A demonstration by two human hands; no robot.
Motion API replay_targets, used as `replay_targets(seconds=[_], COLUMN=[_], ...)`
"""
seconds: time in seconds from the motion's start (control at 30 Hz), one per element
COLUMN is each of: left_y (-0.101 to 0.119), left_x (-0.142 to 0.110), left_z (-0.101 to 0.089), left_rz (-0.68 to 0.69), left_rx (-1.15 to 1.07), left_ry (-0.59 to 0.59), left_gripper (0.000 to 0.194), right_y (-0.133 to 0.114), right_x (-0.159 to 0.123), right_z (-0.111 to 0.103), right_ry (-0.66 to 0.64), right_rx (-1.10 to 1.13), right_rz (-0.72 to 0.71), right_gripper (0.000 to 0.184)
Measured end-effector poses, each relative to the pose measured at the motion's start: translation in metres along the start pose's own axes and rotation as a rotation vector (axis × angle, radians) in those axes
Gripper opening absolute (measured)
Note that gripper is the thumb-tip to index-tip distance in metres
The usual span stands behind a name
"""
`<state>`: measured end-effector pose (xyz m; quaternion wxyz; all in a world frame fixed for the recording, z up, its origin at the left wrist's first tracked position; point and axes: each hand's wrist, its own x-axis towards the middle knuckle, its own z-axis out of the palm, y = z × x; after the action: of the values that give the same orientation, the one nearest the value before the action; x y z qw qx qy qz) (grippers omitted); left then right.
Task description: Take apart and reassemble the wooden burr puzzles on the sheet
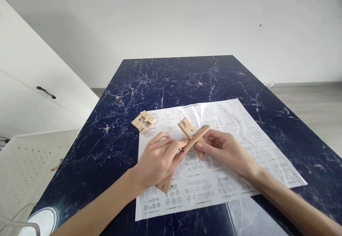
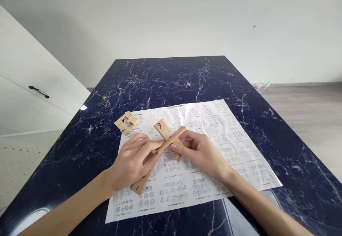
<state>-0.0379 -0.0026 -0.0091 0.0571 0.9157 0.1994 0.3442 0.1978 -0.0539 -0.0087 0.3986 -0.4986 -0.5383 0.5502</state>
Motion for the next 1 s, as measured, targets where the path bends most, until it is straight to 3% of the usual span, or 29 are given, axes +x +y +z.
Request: replay_targets(seconds=[0.27, 0.47, 0.6, 0.77, 0.87, 1.0], left_y=[0.000, -0.004, -0.009, -0.015, -0.021, -0.028], left_x=[-0.002, -0.001, 0.002, 0.008, 0.008, 0.005], left_z=[0.002, 0.000, -0.011, -0.025, -0.026, -0.024], left_rz=[-0.028, -0.294, -0.347, -0.245, -0.191, -0.186], left_rx=[-0.007, 0.081, 0.071, 0.046, 0.063, 0.084], left_ry=[-0.033, -0.138, -0.329, -0.527, -0.535, -0.393], left_gripper=[0.014, 0.033, 0.054, 0.059, 0.047, 0.034], right_y=[-0.001, 0.004, 0.007, 0.006, 0.004, 0.000], right_x=[0.001, 0.003, 0.006, 0.008, 0.008, 0.007], right_z=[0.003, -0.003, -0.011, -0.013, -0.011, -0.010], right_ry=[0.035, 0.256, 0.409, 0.432, 0.426, 0.421], right_rx=[-0.024, -0.004, 0.000, 0.021, 0.028, 0.009], right_rz=[-0.029, -0.015, -0.009, -0.040, -0.033, -0.016], right_gripper=[0.024, 0.028, 0.032, 0.027, 0.027, 0.028])
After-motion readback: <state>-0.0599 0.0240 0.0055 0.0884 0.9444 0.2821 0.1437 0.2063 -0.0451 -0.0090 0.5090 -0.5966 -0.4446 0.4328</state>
